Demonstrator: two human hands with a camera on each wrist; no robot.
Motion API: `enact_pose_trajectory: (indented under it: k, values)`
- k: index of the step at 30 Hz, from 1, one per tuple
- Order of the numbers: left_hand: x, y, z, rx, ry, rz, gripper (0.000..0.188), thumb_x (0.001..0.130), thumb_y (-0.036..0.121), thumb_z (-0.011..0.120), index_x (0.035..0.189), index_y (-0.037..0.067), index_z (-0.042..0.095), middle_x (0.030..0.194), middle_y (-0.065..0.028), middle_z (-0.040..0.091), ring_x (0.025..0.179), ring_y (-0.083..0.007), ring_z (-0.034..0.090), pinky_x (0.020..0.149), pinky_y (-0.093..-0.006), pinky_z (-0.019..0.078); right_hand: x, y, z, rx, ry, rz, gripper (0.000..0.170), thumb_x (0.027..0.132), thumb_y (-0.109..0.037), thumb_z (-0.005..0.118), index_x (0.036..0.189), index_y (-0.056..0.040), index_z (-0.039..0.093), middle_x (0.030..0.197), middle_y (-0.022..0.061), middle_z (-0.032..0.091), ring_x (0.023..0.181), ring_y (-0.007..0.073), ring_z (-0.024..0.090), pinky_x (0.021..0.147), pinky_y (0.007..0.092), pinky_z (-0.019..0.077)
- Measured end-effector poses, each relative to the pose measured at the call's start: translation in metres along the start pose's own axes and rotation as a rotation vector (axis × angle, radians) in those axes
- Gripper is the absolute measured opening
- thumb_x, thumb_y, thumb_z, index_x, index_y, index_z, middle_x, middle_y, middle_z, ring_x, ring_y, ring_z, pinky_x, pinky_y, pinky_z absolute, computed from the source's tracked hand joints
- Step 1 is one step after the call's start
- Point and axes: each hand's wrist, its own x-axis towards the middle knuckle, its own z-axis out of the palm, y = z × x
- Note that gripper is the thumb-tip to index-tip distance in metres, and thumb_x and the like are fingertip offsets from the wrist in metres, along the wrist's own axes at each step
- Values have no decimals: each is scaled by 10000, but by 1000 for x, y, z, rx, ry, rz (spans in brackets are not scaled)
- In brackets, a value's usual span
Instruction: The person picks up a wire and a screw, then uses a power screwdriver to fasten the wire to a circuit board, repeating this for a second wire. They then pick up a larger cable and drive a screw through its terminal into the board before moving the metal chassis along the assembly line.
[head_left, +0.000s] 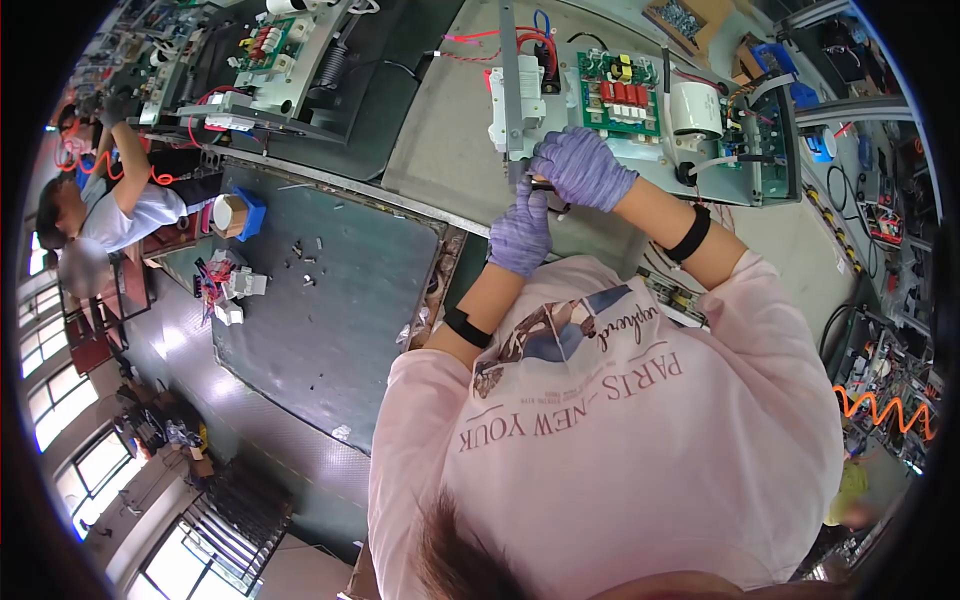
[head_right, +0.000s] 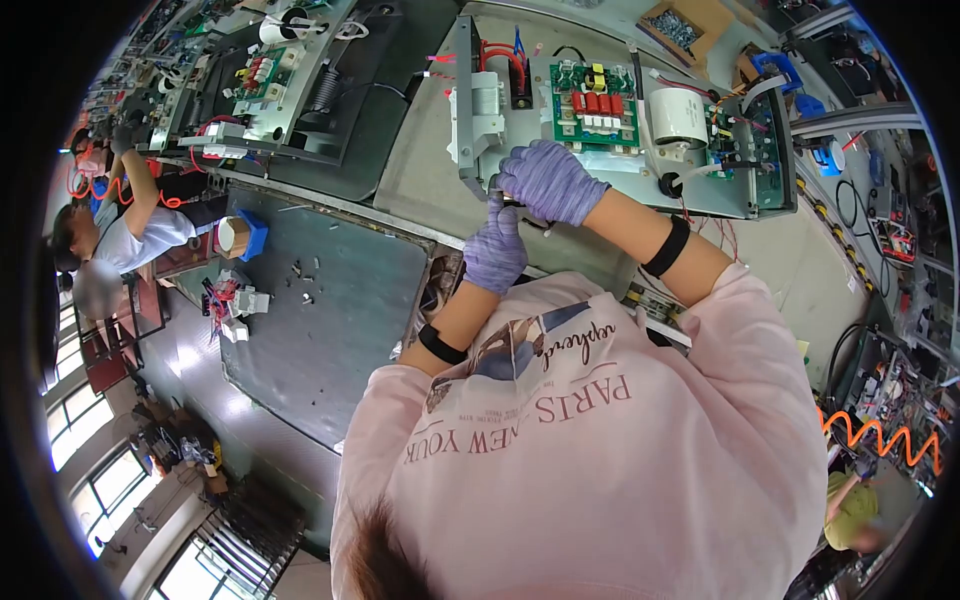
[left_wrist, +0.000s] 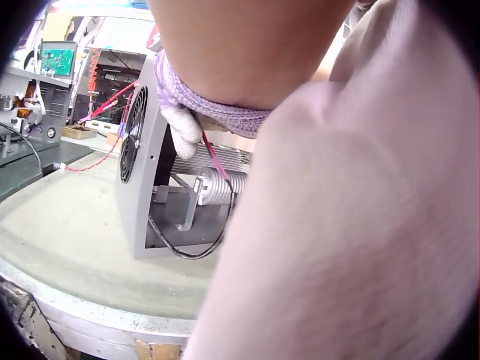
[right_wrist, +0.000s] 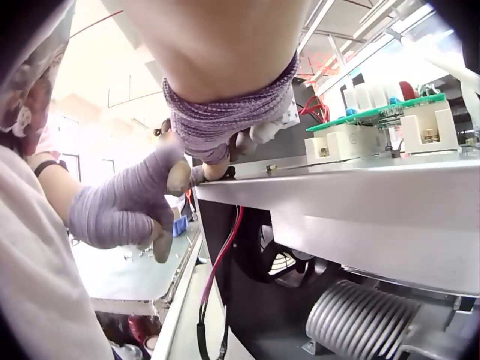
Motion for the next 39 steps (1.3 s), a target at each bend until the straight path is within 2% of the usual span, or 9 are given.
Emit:
enact_pose_trajectory:
  k: [8, 11, 14, 16, 22, 26, 29, 36, 39]
  values:
    - [-2, 3, -20, -55, 159, 74, 374, 666, 111, 561, 1014, 52, 437, 1148, -250, 500, 547, -298, 579, 458, -411, 464, -9, 5, 22, 292, 172, 152, 249, 749, -274, 565, 948, -131, 610, 854, 49, 563, 813, 225, 571, 680, 347, 466]
    - [-5, 5, -25, -230, 317, 183, 287, 696, 125, 588, 952, 79, 467, 930, -209, 612, 508, -292, 578, 439, -363, 459, -8, 14, 31, 342, 190, 90, 274, 731, -298, 583, 935, -119, 623, 871, 56, 565, 818, 233, 566, 697, 339, 464]
    - [2, 17, -18, -294, 167, -141, 304, 682, 208, 666, 901, 47, 532, 725, -146, 620, 467, -230, 567, 446, -331, 465, -7, 19, 30, 341, 187, 87, 278, 719, -322, 588, 902, -119, 640, 863, 59, 567, 818, 233, 564, 706, 332, 462]
    - [25, 10, 8, -844, -296, -762, 285, 748, 213, 655, 930, 26, 541, 637, -105, 597, 431, -175, 541, 421, -304, 446, -7, 19, 30, 356, 204, 82, 280, 707, -315, 595, 901, -120, 650, 848, 63, 571, 819, 235, 561, 718, 331, 459]
    - [36, 9, 22, -1562, -103, -987, 143, 870, 102, 490, 965, 26, 565, 683, -52, 600, 466, -99, 500, 418, -228, 385, -6, 18, 24, 403, 116, 164, 300, 674, -274, 611, 911, -93, 651, 883, 86, 583, 840, 259, 563, 749, 341, 454]
    - [29, 13, 41, -1579, 65, -773, 151, 850, 98, 534, 976, 23, 573, 756, -43, 612, 589, -82, 538, 542, -213, 435, -6, 14, 17, 402, 92, 217, 314, 667, -281, 612, 915, -93, 649, 913, 86, 584, 848, 263, 563, 752, 346, 454]
    - [32, 2, 43, -1435, -34, -623, 185, 834, 110, 564, 987, 7, 572, 791, -45, 612, 651, -87, 556, 580, -215, 439, -7, 6, 6, 360, 112, 183, 298, 671, -278, 615, 907, -99, 652, 920, 81, 583, 847, 259, 564, 748, 349, 455]
    - [1, 0, 11, -1235, -59, -603, 229, 797, 147, 609, 979, 11, 586, 713, -39, 605, 573, -102, 537, 524, -241, 435, -10, -2, 16, 424, 320, 156, 299, 740, -272, 590, 957, -67, 605, 924, 105, 586, 839, 270, 572, 734, 354, 459]
    - [5, 27, -48, -452, 144, -345, 342, 777, 209, 602, 1080, 56, 559, 559, -74, 542, 454, -178, 528, 455, -296, 430, -11, 1, 32, 801, 412, 441, 316, 787, -270, 561, 1007, -44, 559, 904, 134, 593, 830, 277, 583, 733, 342, 460]
